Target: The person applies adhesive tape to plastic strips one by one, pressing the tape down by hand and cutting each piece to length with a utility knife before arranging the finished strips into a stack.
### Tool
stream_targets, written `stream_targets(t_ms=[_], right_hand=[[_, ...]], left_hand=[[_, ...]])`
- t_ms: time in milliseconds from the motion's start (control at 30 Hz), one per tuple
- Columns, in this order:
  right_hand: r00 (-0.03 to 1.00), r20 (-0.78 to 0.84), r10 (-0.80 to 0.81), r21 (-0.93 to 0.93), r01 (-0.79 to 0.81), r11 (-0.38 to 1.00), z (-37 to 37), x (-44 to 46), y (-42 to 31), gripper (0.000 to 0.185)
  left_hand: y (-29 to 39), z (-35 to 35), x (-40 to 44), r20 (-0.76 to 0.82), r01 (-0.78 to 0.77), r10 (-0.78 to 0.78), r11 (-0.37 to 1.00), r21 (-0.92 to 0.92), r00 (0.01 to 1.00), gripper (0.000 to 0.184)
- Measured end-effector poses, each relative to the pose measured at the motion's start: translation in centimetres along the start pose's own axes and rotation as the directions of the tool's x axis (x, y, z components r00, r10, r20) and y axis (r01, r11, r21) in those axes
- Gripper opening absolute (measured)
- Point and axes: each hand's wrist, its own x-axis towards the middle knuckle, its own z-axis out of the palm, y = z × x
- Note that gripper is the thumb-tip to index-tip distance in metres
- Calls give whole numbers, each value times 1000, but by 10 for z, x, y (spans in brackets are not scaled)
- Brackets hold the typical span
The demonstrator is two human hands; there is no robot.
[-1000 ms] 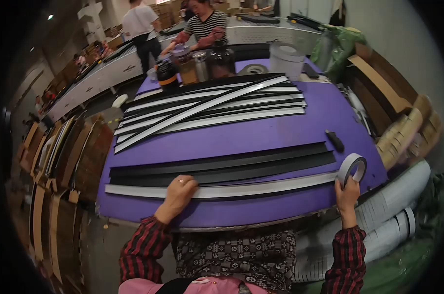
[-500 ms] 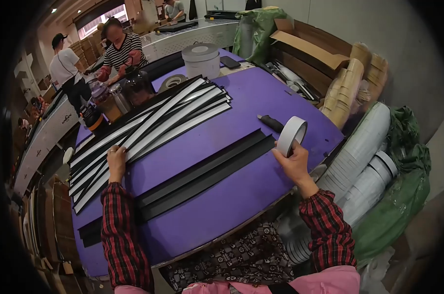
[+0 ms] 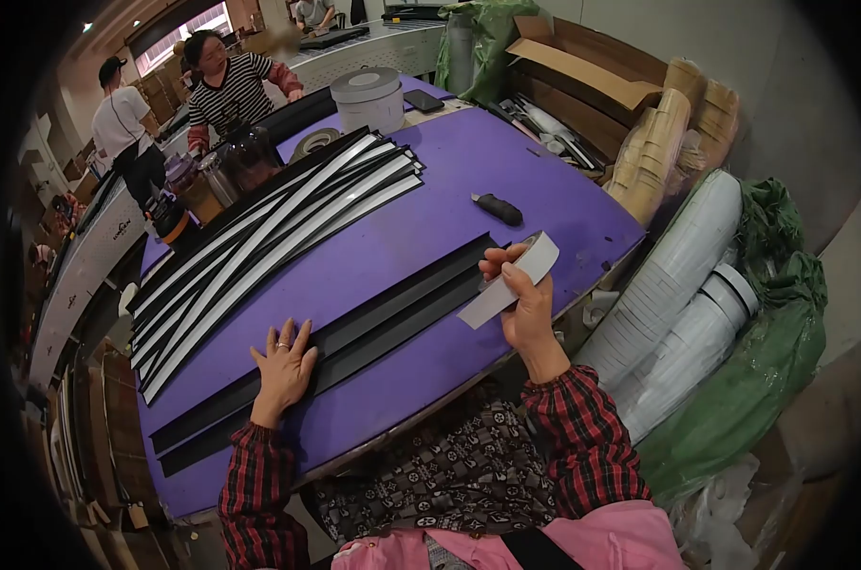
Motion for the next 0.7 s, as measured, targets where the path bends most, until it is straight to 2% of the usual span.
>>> stream_targets(t_ms=[67,133,167,200,233,267,300,367,433,467,500,533,567,667,700], right_hand=[[999,-19,27,55,-26,998,10,-9,4,24],[998,-4,61,147,-60,987,24,-20,12,26],[997,5,75,151,-75,986,32,-27,18,26],[996,52,71,160,-79,984,41,-35,25,26],[992,104,71,173,-88,981,48,-44,33,27],[986,143,91,163,-114,980,54,-53,41,30],[979,163,122,177,-151,973,60,-61,48,30],[971,205,125,47,-138,989,73,-78,60,38],[956,274,105,133,-146,980,71,-86,65,55],[954,286,93,208,-157,965,67,-82,60,60],[952,294,84,259,-164,952,49,-71,51,63],[945,321,71,395,-201,897,29,-59,37,62],[924,380,48,410,-215,886,10,-45,21,62],[957,290,26,230,-96,968,-56,-11,-3,60],[956,292,39,244,-113,963,-62,-5,-7,60]], left_hand=[[9,4,-8,-171,38,-27,997,66,985,48],[33,-4,-25,-392,-94,97,995,27,915,51],[51,-12,-34,-482,-276,163,945,-174,861,54],[70,-7,-43,-402,-315,88,778,-544,911,51],[89,-2,-52,-303,-284,40,488,-825,952,49],[106,5,-56,-243,-237,-7,194,-952,970,43],[119,13,-59,-180,-184,-40,-123,-975,983,37],[127,19,-66,-88,-107,-65,-397,-912,994,23],[119,28,-76,-59,-99,-102,-447,-889,993,15],[110,22,-85,5,-83,-181,-470,-879,983,15],[83,20,-95,9,-117,-276,-437,-892,961,15],[49,20,-108,9,-111,-377,-295,-949,926,14],[15,18,-123,2,-77,-457,-154,-985,890,14],[-103,1,-194,-44,25,-712,87,-996,701,18],[-137,-5,-219,-78,69,-758,161,-985,647,21]])
